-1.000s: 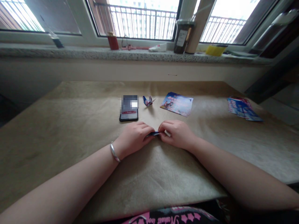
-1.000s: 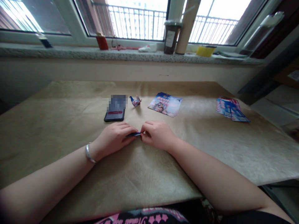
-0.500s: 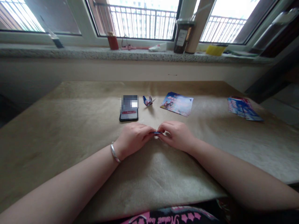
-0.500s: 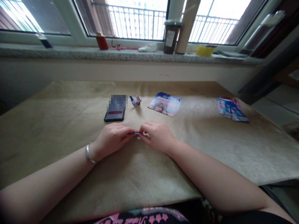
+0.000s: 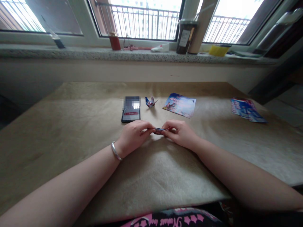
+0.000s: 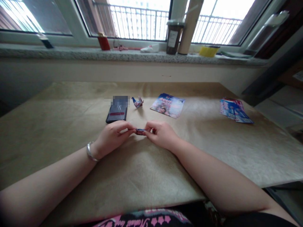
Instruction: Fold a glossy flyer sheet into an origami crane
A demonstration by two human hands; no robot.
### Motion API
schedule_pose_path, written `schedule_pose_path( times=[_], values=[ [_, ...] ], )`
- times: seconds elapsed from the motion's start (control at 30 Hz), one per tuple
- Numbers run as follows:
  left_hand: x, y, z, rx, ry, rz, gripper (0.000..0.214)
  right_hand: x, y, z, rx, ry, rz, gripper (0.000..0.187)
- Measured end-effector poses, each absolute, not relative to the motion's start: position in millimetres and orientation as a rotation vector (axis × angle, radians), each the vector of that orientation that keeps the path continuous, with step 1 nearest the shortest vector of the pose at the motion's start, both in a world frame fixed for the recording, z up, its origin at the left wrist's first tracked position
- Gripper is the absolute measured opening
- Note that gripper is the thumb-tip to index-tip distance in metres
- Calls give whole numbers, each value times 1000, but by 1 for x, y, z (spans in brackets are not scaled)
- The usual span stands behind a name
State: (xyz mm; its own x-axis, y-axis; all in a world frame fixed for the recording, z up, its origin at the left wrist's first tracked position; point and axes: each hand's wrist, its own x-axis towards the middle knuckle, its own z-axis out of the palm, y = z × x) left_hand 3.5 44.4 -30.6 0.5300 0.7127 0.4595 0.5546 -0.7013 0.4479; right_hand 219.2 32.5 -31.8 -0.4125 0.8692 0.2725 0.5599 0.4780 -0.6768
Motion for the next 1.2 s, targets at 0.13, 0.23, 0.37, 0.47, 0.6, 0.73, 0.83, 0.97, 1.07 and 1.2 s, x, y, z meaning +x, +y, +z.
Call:
schedule_pose_path(
  times=[0.13, 0.23, 0.37, 0.47, 0.6, 0.73, 0.83, 0.97, 1.07, 1.2],
  values=[
    [4, 43, -27, 2487, 1060, 915, 15, 219, 31, -31, -1166, -2065, 765, 14],
    [5, 42, -28, 2318, 1039, 900, 16, 219, 31, -32, -1162, -1986, 845, 12],
    [7, 41, -31, 1995, 935, 919, 27, 216, 31, -33, -1129, -1863, 879, 11],
    [9, 39, -31, 2033, 959, 928, 25, 213, 30, -34, -1095, -1815, 862, 14],
    [11, 37, -26, 2156, 1000, 1067, 17, 212, 29, -34, -1064, -1815, 836, 15],
    [11, 37, -25, 2189, 987, 1129, 14, 211, 27, -31, -1068, -1866, 804, 12],
    [10, 37, -25, 2206, 997, 1114, 12, 211, 27, -30, -1090, -1929, 753, 9],
    [10, 36, -24, 2218, 985, 1065, 12, 211, 27, -32, -1143, -2004, 744, 10],
    [10, 35, -24, 2205, 1002, 1016, 14, 210, 28, -35, -1161, -1977, 874, 13],
    [11, 37, -24, 2243, 960, 982, 14, 209, 30, -36, -1156, -1920, 1069, 18]
  ],
)
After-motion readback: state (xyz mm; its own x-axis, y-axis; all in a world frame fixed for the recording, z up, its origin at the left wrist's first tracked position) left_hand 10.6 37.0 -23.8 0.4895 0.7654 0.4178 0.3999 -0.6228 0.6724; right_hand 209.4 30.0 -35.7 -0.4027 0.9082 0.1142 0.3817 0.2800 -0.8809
